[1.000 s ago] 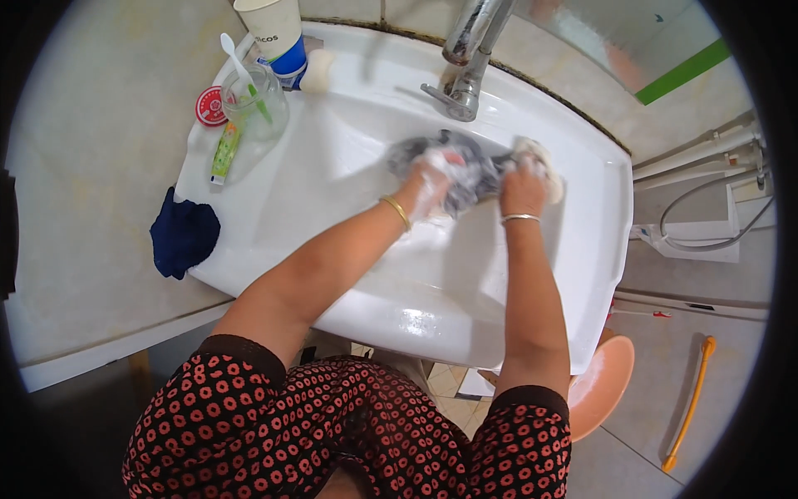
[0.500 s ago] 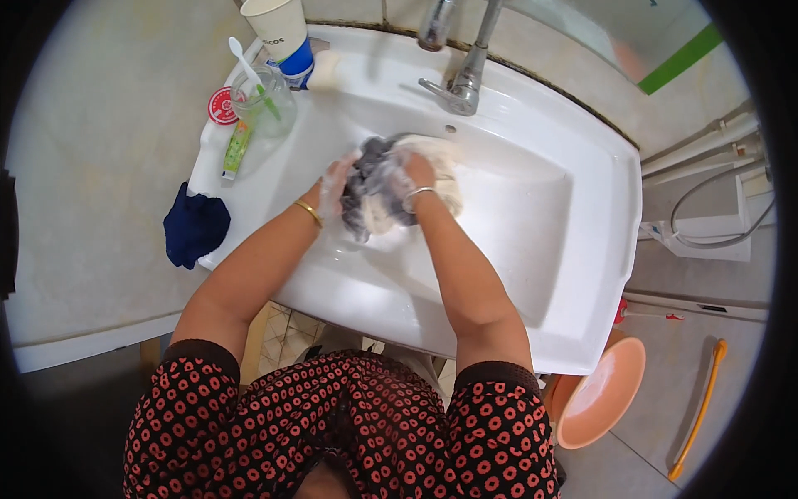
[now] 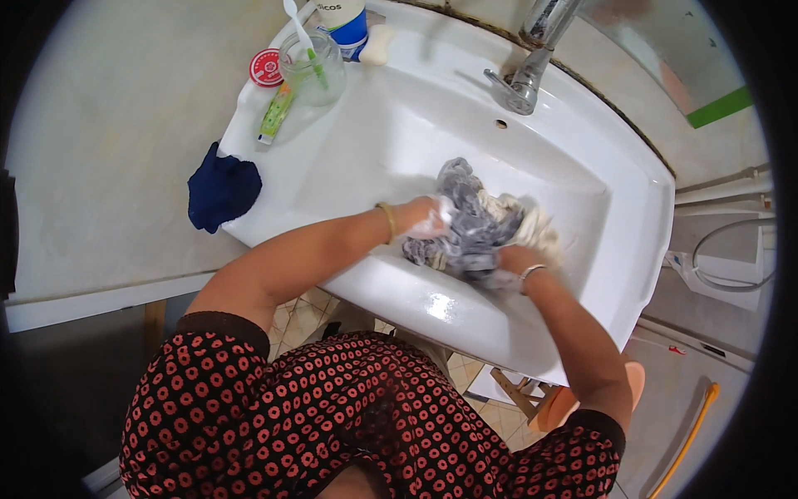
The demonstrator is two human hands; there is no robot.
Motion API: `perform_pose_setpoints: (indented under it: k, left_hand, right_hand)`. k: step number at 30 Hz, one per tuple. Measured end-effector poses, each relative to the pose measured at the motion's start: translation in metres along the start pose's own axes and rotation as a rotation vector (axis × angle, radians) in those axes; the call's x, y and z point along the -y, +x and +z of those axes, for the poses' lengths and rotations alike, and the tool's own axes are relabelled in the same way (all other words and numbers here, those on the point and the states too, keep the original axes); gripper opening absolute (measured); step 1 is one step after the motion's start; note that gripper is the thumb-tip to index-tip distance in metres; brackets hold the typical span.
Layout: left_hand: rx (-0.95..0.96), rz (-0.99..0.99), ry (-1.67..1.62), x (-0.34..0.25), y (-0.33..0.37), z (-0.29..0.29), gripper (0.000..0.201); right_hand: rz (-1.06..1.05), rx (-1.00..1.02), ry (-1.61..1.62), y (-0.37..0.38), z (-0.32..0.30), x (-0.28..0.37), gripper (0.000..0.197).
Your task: The person rubs soap onto clothes by hand, scrubs them in a washbasin, and rinses them under running water from a sink faucet.
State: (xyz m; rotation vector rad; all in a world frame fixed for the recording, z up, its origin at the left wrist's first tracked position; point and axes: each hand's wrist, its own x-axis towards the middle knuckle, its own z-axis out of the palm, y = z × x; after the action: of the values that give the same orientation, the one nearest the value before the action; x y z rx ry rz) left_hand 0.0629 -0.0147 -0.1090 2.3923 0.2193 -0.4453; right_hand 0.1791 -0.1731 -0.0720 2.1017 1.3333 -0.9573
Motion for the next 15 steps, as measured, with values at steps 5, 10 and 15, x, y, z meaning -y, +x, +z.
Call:
perform_pose_setpoints:
  k: [5,10,15]
  left_hand:
    - [0.047,-0.464,-1.515,0.017,-0.019,-0.028,0.015]
    - [-0.285,-0.002,-1.461,0.022,-0.017,-0.046,0.014]
    - [-0.393,-0.097,0.294,0.042,-0.067,-0.097,0.018]
  right_hand:
    - [-0.419,-0.085,1.963,0.074,-0.006,0.024,0.026]
    - [-0.163,-0.898,1.434,0.114,-0.042,-0.042,0.036]
    - [0.074,-0.722,-0.184,0.03,-0.044,-0.027,0.033]
